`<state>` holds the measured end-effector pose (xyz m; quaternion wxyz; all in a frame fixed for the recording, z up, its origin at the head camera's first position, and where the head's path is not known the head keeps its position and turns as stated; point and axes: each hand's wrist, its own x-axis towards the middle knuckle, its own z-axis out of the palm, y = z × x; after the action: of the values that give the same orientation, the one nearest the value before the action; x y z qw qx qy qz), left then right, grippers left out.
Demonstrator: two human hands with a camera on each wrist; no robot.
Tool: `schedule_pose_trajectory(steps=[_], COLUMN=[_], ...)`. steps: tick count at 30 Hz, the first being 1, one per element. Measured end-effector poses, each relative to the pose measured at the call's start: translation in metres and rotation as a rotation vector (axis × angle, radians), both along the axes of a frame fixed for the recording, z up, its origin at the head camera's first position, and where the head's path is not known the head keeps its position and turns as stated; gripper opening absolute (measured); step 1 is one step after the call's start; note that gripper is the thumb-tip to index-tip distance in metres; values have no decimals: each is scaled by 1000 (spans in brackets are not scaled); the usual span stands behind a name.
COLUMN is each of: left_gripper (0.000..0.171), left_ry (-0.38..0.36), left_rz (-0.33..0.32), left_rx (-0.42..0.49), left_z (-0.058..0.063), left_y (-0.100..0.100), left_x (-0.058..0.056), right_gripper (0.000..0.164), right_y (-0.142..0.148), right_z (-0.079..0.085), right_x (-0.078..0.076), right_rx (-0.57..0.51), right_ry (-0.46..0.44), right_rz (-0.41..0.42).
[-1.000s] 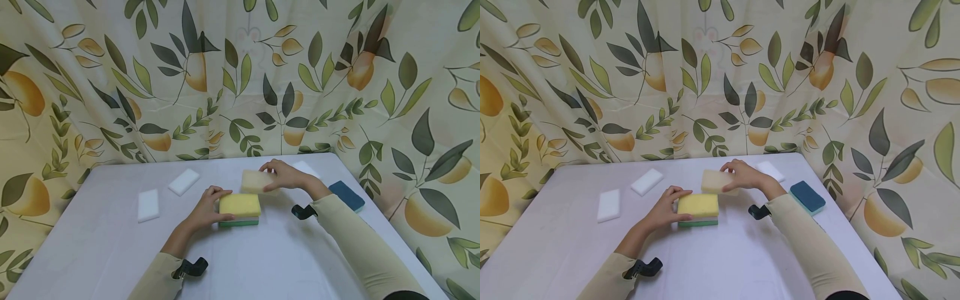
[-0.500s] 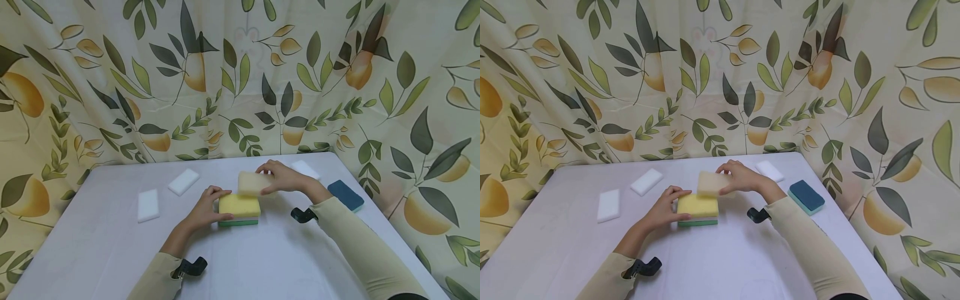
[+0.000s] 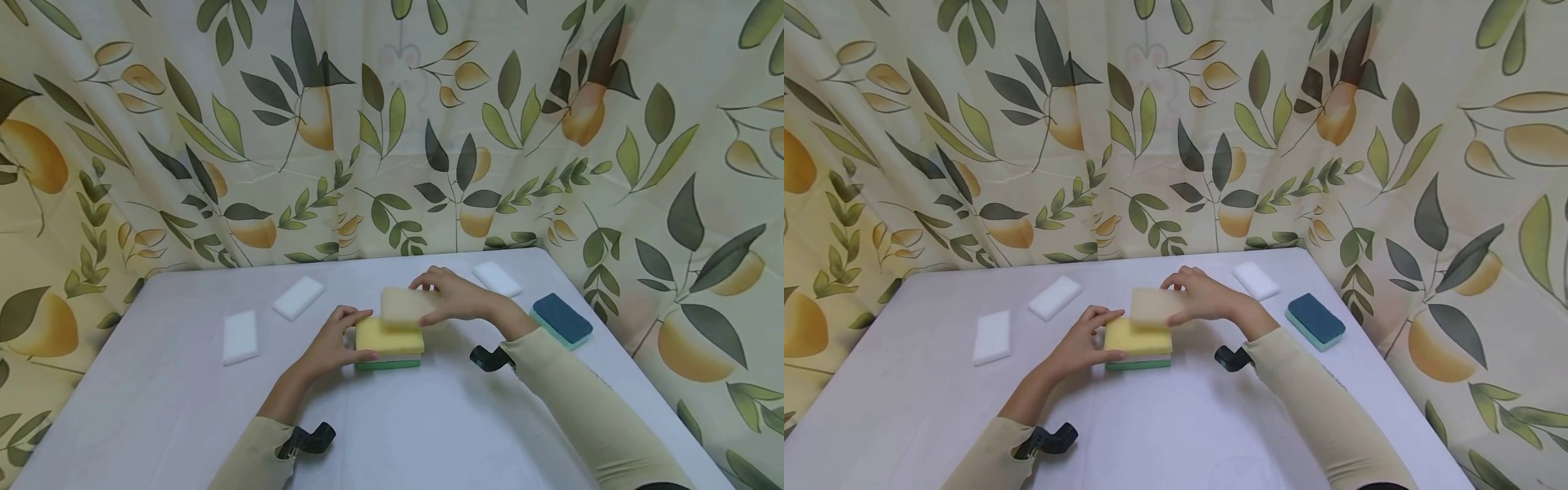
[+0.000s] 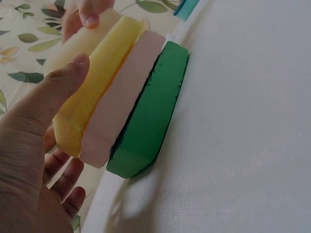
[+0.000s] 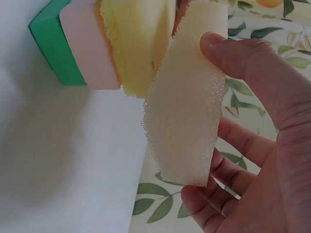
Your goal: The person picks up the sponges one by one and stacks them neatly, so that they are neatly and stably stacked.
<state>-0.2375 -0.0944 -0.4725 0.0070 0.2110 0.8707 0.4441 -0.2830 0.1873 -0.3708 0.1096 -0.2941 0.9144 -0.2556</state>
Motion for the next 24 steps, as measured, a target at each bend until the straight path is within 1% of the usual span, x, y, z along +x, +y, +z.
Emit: schedule_pose_trajectory(steps=[9,24], left_gripper=[81,82], left_ry=[-19,-32], left_rz=[4,11], left_rx=[6,18], left_z=[-4,-4], left_y=[-2,-1], left_x=[-1,-1], right_gripper=[63,65], right_y=[-7,-16], right_z=[-2,-2], right_x=[6,12], right_rx=[-4,-10], right_ry=[17,6], right_rz=[32,57])
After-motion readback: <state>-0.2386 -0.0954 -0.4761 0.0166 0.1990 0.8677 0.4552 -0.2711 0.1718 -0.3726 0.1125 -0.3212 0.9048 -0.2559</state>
